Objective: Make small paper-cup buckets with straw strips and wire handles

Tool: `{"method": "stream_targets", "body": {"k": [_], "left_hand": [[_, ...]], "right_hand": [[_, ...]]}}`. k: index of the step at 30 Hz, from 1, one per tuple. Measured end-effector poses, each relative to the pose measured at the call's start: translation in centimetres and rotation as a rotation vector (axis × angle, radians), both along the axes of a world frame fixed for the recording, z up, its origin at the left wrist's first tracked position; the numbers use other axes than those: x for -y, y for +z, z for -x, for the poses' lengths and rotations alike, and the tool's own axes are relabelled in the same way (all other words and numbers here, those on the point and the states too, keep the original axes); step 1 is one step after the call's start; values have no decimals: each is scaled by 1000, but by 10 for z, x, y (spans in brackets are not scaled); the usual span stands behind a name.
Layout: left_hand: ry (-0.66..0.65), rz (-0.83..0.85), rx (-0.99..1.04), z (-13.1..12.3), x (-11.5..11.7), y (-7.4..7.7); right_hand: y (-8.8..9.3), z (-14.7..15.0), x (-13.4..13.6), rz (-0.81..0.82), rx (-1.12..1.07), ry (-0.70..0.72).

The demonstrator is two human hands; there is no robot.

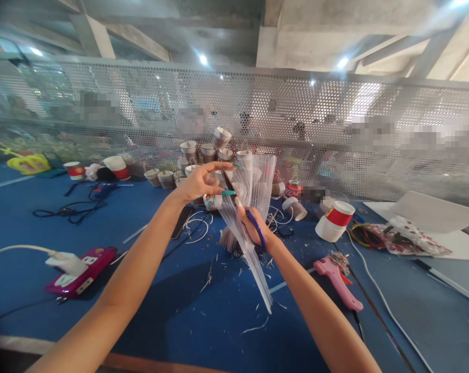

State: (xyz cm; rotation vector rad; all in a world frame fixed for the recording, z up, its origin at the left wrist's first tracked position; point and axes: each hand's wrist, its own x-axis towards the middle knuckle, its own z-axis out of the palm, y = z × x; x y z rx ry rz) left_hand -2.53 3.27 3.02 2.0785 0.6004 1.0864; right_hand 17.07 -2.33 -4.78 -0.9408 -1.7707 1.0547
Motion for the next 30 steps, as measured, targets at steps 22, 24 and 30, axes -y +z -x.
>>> {"method": "stream_targets", "body": {"k": [22, 24, 30], "left_hand": [[-96, 152, -48, -13, 4, -5], [-124, 174, -78, -14, 5, -6], [-108, 136, -108, -16, -5, -14]], "right_hand": [[-12, 2, -4, 252, -205, 61], [-11, 2, -2, 292, -215, 45], [14, -4, 6, 261, -146, -50]]}}
